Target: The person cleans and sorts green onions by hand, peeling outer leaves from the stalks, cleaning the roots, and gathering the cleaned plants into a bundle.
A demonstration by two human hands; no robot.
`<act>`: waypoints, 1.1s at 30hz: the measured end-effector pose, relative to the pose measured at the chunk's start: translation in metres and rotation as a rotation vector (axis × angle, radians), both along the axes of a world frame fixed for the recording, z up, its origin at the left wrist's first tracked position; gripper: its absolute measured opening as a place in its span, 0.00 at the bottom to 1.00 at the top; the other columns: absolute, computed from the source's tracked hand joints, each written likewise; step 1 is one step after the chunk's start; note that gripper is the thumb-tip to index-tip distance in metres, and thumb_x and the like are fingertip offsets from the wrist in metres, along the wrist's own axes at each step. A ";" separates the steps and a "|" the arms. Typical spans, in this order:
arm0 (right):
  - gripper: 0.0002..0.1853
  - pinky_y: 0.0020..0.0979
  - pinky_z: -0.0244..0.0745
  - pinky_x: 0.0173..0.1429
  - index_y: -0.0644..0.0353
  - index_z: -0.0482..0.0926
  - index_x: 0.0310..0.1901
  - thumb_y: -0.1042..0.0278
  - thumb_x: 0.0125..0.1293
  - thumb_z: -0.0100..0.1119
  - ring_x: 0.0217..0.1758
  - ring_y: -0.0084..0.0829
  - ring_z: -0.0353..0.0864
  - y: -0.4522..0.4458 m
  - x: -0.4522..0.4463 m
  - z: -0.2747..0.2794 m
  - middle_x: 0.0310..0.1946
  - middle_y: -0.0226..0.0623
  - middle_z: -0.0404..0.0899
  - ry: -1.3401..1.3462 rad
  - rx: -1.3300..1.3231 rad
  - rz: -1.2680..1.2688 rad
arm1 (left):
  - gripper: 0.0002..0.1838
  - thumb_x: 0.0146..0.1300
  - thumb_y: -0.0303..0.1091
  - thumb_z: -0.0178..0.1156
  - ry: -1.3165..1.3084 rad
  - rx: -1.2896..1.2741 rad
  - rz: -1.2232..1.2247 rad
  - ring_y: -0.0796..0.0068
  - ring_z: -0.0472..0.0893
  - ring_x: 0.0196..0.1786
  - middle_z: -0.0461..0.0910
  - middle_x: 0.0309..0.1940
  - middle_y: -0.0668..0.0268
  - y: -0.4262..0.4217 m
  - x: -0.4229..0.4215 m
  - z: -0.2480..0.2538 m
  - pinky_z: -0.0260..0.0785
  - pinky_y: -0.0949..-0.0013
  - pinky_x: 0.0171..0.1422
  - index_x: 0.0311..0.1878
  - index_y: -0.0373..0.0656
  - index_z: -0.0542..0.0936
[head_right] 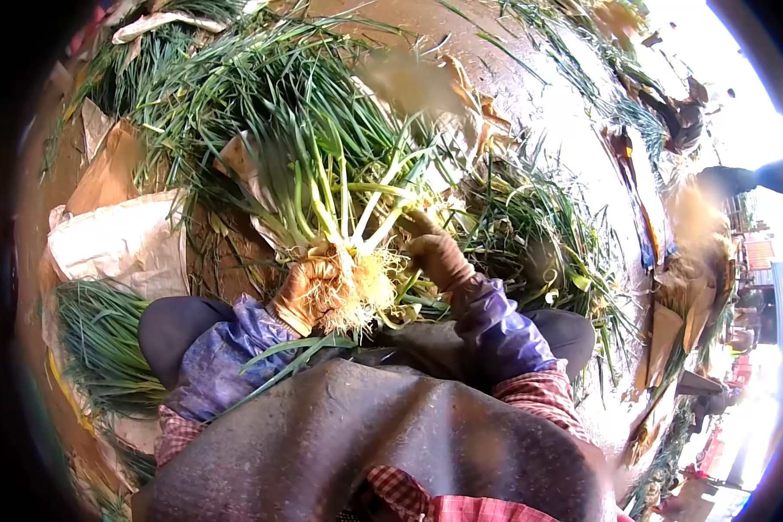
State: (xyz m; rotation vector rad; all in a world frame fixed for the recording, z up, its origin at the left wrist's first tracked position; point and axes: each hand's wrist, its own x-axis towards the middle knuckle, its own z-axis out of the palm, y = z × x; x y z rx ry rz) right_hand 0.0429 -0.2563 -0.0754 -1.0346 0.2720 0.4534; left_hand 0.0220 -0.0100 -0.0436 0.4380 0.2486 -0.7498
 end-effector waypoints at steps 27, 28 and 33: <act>0.05 0.28 0.78 0.30 0.54 0.83 0.38 0.67 0.61 0.62 0.21 0.25 0.75 -0.035 0.064 0.000 0.25 0.30 0.81 -0.337 -1.462 0.066 | 0.15 0.47 0.22 0.55 -0.051 -0.188 -0.084 0.64 0.81 0.38 0.79 0.36 0.57 0.002 -0.007 -0.033 0.78 0.67 0.42 0.42 0.35 0.75; 0.06 0.27 0.78 0.31 0.53 0.82 0.40 0.67 0.61 0.62 0.23 0.25 0.76 -0.068 0.066 -0.011 0.26 0.30 0.81 -0.468 -1.506 -0.175 | 0.12 0.49 0.24 0.56 0.028 -0.446 -0.085 0.65 0.81 0.37 0.79 0.36 0.58 0.006 -0.006 -0.053 0.78 0.68 0.40 0.40 0.35 0.75; 0.15 0.22 0.78 0.31 0.56 0.77 0.49 0.60 0.64 0.58 0.34 0.25 0.80 -0.166 0.054 0.002 0.42 0.39 0.81 -0.182 -1.277 -0.195 | 0.16 0.69 0.40 0.48 -0.477 0.371 0.021 0.71 0.75 0.40 0.74 0.37 0.64 0.005 0.002 -0.012 0.72 0.67 0.49 0.52 0.37 0.70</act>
